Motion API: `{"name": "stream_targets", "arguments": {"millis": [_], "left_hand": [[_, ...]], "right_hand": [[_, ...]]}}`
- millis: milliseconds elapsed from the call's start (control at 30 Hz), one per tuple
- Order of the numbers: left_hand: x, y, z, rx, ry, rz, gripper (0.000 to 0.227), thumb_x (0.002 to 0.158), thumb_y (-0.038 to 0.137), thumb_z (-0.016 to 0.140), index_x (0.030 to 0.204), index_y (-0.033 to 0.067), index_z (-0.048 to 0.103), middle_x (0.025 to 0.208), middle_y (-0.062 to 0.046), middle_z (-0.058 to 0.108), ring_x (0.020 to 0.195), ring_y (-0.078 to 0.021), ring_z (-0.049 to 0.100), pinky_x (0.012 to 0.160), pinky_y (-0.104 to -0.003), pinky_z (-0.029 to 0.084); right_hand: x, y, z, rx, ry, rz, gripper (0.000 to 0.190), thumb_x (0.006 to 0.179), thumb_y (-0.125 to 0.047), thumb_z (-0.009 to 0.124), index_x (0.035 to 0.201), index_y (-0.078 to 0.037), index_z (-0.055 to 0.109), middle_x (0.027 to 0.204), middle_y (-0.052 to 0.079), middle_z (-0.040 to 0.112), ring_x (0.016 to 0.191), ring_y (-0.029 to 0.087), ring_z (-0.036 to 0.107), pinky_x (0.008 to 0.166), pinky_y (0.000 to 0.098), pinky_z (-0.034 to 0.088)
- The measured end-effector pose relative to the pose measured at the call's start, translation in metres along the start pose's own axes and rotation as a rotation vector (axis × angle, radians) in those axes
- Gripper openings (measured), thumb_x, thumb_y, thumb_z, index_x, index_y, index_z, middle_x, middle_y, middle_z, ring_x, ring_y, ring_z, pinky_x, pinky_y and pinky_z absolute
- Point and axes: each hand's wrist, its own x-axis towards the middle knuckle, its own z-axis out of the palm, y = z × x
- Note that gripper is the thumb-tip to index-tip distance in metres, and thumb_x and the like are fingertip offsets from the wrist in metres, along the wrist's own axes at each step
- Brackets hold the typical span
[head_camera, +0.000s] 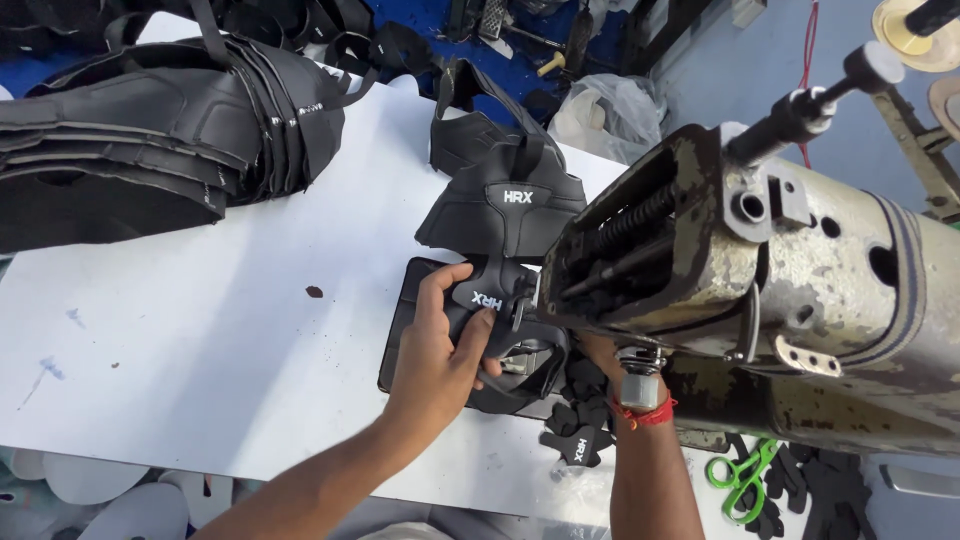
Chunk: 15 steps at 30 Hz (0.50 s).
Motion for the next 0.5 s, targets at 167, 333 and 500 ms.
{"name": "stream_targets", "arguments": {"millis": [167, 333, 500], "left_hand": [[-0.001, -0.009, -0.001, -0.097, -0.021, 0.018, 0.052, 0.100, 0.026, 0.057, 0.144, 0.0096, 0.036, 0.080, -0.009, 0.072, 0.052, -0.0134, 0.067, 0.042, -0.027, 0.051], [0.000, 0.022, -0.033, 0.221, -0.012, 0.051, 0.034, 0.099, 0.027, 0.058, 0.129, 0.0125, 0.057, 0.064, -0.008, 0.070, 0.052, -0.0127, 0.072, 0.048, -0.030, 0.053], [0.028, 0.023, -0.052, 0.704, 0.200, 0.503, 0.039, 0.107, 0.033, 0.059, 0.088, -0.0001, 0.069, 0.075, -0.013, 0.067, 0.063, -0.0265, 0.064, 0.060, -0.038, 0.049]], "right_hand": [[-0.002, 0.009, 0.008, 1.624, 0.024, 0.278, 0.046, 0.111, -0.028, 0.056, 0.151, -0.010, 0.044, 0.152, 0.010, 0.051, 0.136, 0.024, 0.049, 0.122, 0.0435, 0.036], [-0.006, -0.007, -0.005, 1.408, 0.053, 0.284, 0.045, 0.109, -0.029, 0.059, 0.147, -0.009, 0.048, 0.148, 0.010, 0.053, 0.133, 0.025, 0.051, 0.119, 0.0444, 0.038], [-0.012, -0.027, -0.012, 1.196, 0.077, 0.288, 0.044, 0.106, -0.031, 0.062, 0.143, -0.009, 0.052, 0.144, 0.010, 0.056, 0.131, 0.027, 0.052, 0.117, 0.0452, 0.040]]}}
